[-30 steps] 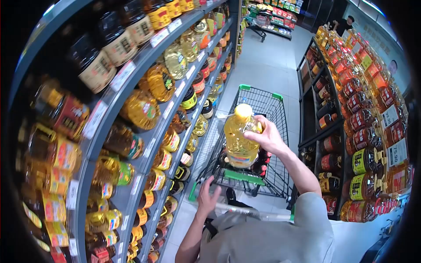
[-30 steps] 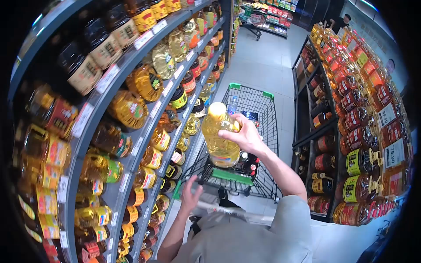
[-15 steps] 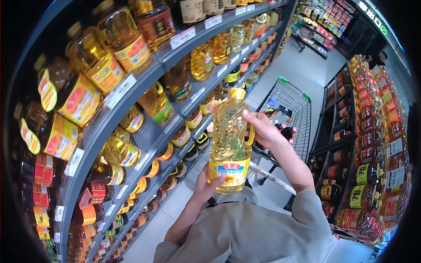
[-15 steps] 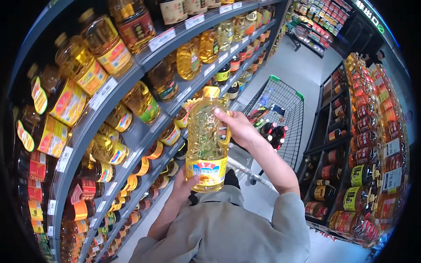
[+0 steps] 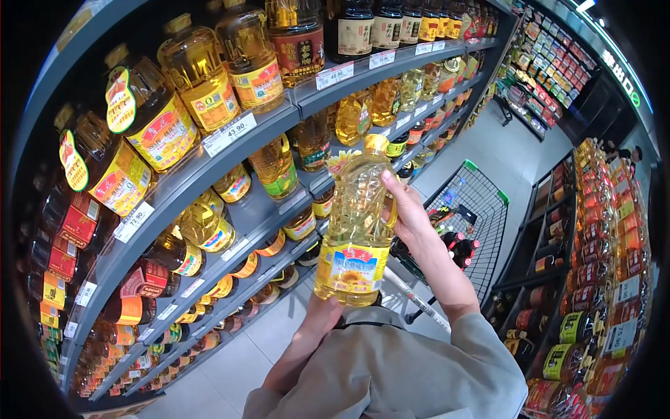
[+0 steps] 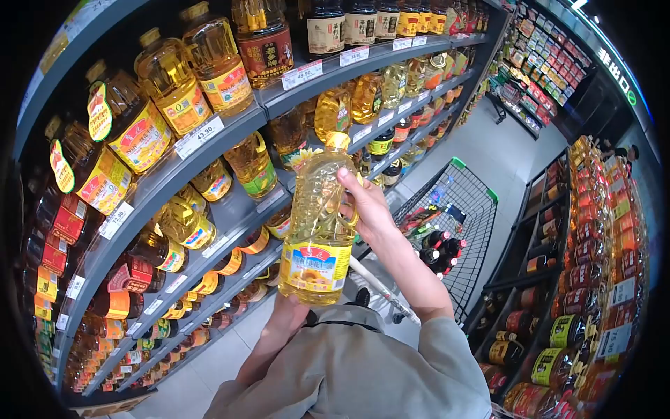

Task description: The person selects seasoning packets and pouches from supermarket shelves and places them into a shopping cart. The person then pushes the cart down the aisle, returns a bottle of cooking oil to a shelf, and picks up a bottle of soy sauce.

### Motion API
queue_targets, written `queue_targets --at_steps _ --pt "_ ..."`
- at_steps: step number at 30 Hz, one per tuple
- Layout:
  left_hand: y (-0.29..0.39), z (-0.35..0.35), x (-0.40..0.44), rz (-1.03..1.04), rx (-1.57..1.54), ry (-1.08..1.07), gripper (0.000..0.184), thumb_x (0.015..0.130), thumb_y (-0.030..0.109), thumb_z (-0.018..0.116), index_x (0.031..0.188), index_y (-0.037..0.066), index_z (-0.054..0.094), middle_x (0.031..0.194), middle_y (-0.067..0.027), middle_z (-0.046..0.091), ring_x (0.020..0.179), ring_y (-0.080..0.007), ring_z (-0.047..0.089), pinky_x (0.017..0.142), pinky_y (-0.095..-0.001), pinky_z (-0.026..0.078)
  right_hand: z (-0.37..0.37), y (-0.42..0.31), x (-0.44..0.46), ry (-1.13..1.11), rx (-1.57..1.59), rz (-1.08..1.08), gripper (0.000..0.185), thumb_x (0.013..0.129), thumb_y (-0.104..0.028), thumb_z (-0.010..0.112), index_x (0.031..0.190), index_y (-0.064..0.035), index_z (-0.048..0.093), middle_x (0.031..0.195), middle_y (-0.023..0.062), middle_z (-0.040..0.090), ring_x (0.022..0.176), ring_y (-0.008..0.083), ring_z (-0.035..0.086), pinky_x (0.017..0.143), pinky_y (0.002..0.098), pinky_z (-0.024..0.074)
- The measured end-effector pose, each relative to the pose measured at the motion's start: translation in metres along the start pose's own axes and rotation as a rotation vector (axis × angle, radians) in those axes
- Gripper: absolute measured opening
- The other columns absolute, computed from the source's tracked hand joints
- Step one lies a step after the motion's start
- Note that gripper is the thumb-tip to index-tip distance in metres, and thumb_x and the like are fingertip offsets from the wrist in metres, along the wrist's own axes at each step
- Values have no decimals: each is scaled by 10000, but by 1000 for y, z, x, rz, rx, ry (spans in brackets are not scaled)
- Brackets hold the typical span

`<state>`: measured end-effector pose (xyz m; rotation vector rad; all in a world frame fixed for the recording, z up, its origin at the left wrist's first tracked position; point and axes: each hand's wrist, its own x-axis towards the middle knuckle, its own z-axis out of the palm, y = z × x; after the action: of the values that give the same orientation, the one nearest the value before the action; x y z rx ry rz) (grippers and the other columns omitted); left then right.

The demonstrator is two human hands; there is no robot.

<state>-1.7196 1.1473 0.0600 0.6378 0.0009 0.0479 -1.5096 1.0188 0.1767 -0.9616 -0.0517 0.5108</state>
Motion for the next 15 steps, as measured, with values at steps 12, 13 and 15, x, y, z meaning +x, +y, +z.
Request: queue_targets --at_steps 12,13,15 --pt "3 48 43 275 625 158 808 756 230 787 1382 -23 343 1352 -149 467 1236 -233 501 1011 -359 440 -19 -13 43 -34 -153 -128 643 968 -581 437 1284 -22 486 1181 102 614 1054 207 614 898 407 516" --pt "3 60 46 360 738 205 804 743 223 797 1368 -22 355 1332 -156 469 1219 -236 506 1008 -365 437 -21 -9 42 -81 14 -77 645 971 -593 404 1281 -34 494 1181 100 616 1051 218 616 899 408 518" --pt "-1 85 56 544 961 290 796 718 210 816 1340 -22 377 1293 -169 475 1184 -240 516 1001 -377 431 -13 -16 37 -184 344 18 657 977 -617 338 1275 -57 511 1181 95 620 1045 241 619 900 409 520"
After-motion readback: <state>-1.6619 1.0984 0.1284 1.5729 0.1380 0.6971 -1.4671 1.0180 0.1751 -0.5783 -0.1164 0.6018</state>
